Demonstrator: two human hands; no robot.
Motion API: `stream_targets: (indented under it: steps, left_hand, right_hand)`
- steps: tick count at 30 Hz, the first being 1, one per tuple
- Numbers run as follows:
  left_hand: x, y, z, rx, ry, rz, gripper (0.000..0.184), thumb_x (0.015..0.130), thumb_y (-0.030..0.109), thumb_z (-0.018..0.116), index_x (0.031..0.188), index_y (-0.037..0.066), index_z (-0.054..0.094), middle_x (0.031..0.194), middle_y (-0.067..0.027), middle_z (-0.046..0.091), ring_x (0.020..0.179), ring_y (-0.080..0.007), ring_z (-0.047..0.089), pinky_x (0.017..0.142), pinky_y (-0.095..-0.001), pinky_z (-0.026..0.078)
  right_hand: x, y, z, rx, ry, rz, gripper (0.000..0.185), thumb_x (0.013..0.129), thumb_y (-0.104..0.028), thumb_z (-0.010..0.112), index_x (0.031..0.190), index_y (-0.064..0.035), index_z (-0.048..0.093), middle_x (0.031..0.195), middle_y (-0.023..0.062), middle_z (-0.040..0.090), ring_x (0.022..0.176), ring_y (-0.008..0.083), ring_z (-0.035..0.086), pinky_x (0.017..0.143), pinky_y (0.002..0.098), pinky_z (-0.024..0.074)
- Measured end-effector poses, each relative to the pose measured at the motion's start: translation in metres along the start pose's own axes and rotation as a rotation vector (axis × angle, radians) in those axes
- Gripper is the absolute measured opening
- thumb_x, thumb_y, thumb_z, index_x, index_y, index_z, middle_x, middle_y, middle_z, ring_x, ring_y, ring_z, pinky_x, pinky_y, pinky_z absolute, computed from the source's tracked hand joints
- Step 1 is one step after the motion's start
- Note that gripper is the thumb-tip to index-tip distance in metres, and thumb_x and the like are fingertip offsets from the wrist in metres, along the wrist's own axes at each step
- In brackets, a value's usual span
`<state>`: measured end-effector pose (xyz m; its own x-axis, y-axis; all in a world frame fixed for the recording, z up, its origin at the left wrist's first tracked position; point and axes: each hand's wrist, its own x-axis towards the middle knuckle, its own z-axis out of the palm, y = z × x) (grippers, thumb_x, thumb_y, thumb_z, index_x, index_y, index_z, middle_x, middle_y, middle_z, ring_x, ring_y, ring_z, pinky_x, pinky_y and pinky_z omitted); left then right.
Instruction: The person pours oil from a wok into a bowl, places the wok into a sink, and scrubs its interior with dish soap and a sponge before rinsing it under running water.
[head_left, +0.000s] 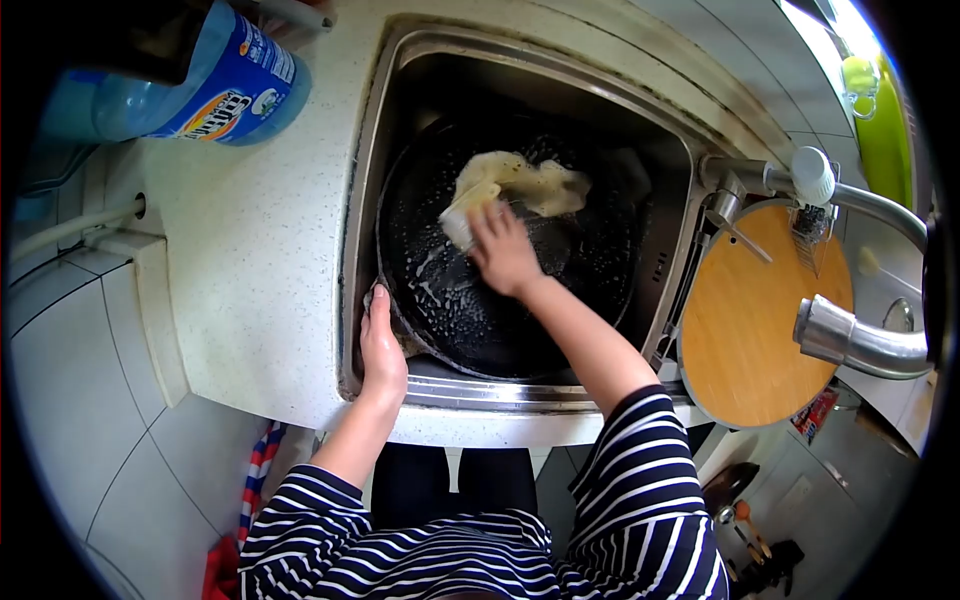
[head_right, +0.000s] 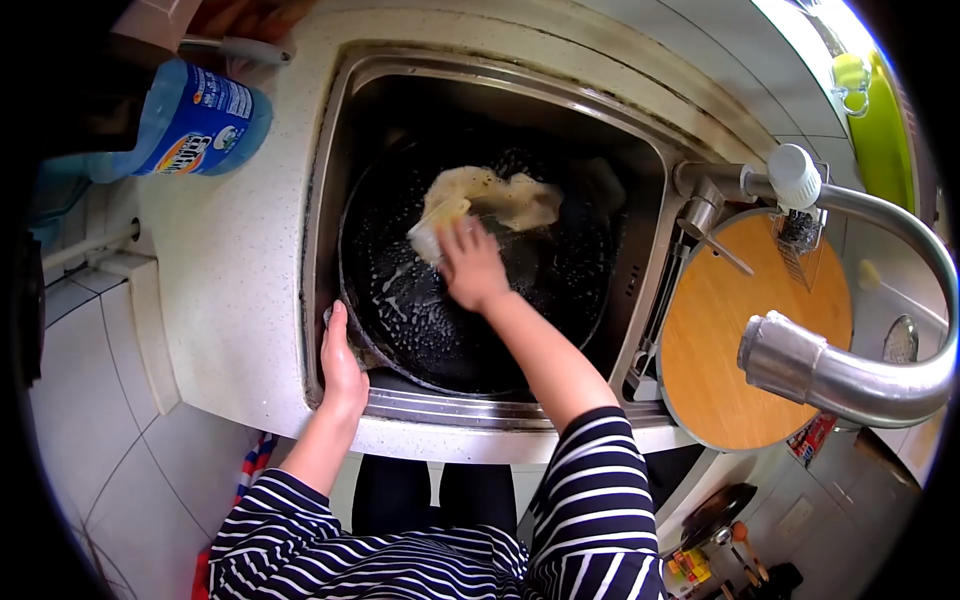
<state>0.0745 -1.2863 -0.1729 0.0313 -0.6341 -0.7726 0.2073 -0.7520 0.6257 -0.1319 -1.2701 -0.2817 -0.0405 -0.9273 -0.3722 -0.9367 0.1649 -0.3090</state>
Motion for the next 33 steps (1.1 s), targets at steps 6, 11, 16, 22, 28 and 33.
stream_targets:
  steps: [6, 11, 16, 22, 28, 33]
  left_hand:
    - [0.003, -0.004, -0.005, -0.016, -0.001, -0.02, 0.051, 0.095, 0.037, 0.049, 0.13, -0.001, 0.045, 0.13, -0.0076, 0.049, 0.117, -0.0177, 0.046, 0.102, -0.0294, 0.033]
    - [0.002, -0.004, -0.004, -0.025, -0.01, 0.001, 0.052, 0.095, 0.036, 0.049, 0.13, -0.002, 0.045, 0.131, -0.0076, 0.049, 0.118, -0.018, 0.046, 0.102, -0.0297, 0.033]
    - [0.001, -0.005, -0.005, -0.012, -0.052, 0.005, 0.069, 0.093, 0.043, 0.05, 0.133, -0.012, 0.036, 0.139, -0.016, 0.04, 0.127, -0.0212, 0.037, 0.108, -0.0299, 0.024]
    - [0.001, -0.002, -0.004, -0.01, -0.069, 0.028, 0.067, 0.094, 0.041, 0.049, 0.132, -0.012, 0.037, 0.138, -0.0151, 0.041, 0.127, -0.0205, 0.037, 0.108, -0.0297, 0.023]
    - [0.0, 0.0, 0.001, -0.01, -0.003, -0.006, 0.053, 0.095, 0.038, 0.048, 0.131, -0.002, 0.043, 0.133, -0.0081, 0.047, 0.119, -0.0181, 0.044, 0.103, -0.0303, 0.033]
    - [-0.001, 0.002, -0.002, -0.029, -0.065, -0.021, 0.053, 0.096, 0.038, 0.048, 0.132, -0.001, 0.043, 0.133, -0.0078, 0.046, 0.12, -0.018, 0.044, 0.103, -0.0306, 0.032]
  right_hand:
    - [-0.034, 0.032, -0.015, -0.039, -0.117, -0.103, 0.058, 0.089, -0.032, 0.052, 0.142, -0.0197, 0.031, 0.149, 0.0128, 0.025, 0.135, 0.0351, 0.026, 0.108, 0.0487, 0.0278]
    - [0.007, 0.02, -0.011, -0.099, 0.15, 0.118, 0.053, 0.086, -0.024, 0.053, 0.136, -0.0139, 0.039, 0.142, 0.0153, 0.035, 0.133, 0.0361, 0.029, 0.105, 0.0485, 0.0296]
    - [-0.027, -0.018, -0.011, 0.178, -0.056, -0.165, 0.057, 0.087, -0.028, 0.055, 0.139, -0.0153, 0.036, 0.145, 0.016, 0.032, 0.133, 0.0375, 0.03, 0.108, 0.0454, 0.0282]
    - [0.004, 0.035, -0.024, -0.152, 0.152, 0.073, 0.052, 0.087, -0.025, 0.051, 0.137, -0.016, 0.039, 0.142, 0.009, 0.036, 0.126, 0.033, 0.038, 0.099, 0.047, 0.0359]
    - [-0.034, -0.021, -0.021, -0.007, -0.126, 0.063, 0.055, 0.085, -0.023, 0.052, 0.137, -0.0122, 0.038, 0.142, 0.0142, 0.036, 0.127, 0.0361, 0.037, 0.098, 0.0446, 0.0404]
    - [0.015, 0.003, -0.029, -0.097, 0.014, 0.146, 0.054, 0.086, -0.022, 0.05, 0.137, -0.0116, 0.038, 0.143, 0.0124, 0.036, 0.126, 0.0341, 0.04, 0.099, 0.0457, 0.0374]
